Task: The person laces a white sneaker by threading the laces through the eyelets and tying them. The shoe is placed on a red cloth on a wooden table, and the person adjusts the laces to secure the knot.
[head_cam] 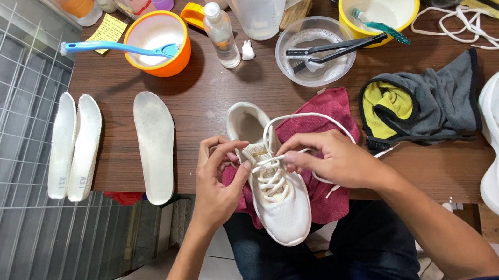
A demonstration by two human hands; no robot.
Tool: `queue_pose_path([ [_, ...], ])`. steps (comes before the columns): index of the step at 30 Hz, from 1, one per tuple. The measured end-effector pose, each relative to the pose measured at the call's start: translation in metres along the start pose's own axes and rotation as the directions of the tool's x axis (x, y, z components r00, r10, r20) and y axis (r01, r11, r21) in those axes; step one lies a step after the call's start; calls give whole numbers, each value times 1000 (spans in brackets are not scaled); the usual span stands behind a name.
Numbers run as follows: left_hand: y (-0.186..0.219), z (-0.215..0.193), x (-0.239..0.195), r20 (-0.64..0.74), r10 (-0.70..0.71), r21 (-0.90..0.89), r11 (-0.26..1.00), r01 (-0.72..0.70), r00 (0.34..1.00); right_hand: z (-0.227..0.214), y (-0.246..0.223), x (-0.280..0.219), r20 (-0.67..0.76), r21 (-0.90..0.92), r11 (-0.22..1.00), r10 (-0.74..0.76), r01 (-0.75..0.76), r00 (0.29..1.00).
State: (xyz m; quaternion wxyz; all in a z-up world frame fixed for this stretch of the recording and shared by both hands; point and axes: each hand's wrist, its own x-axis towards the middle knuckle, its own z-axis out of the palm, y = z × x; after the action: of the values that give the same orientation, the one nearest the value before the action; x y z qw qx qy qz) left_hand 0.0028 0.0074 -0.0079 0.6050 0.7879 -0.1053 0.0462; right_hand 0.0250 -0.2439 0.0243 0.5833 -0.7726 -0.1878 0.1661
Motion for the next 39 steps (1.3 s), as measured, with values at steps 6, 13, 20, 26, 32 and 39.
queue_pose_path([
  [6,4,0,0,1,-1,-29,1000,1,1000,8,-15,8,-67,-218,973,-90,73,994],
  [13,-7,-3,-1,-3,10,-44,999,-11,1000,16,5,-1,-247,-95,979,-200,182,948],
  [20,-2,0,1,2,11,-19,1000,-11,1000,18,35,-12,-394,-9,984,-166,177,904],
  [26,28,3,5,29,103,99,989,-106,994,4,4,-2,-231,-284,944,-237,168,943],
  [32,27,7,8,34,150,218,964,-154,988,-4,-29,12,-138,-247,969,-36,1,990],
  [39,27,-1,9,43,119,299,946,-126,992,-32,-10,14,76,-653,637,-483,410,872],
])
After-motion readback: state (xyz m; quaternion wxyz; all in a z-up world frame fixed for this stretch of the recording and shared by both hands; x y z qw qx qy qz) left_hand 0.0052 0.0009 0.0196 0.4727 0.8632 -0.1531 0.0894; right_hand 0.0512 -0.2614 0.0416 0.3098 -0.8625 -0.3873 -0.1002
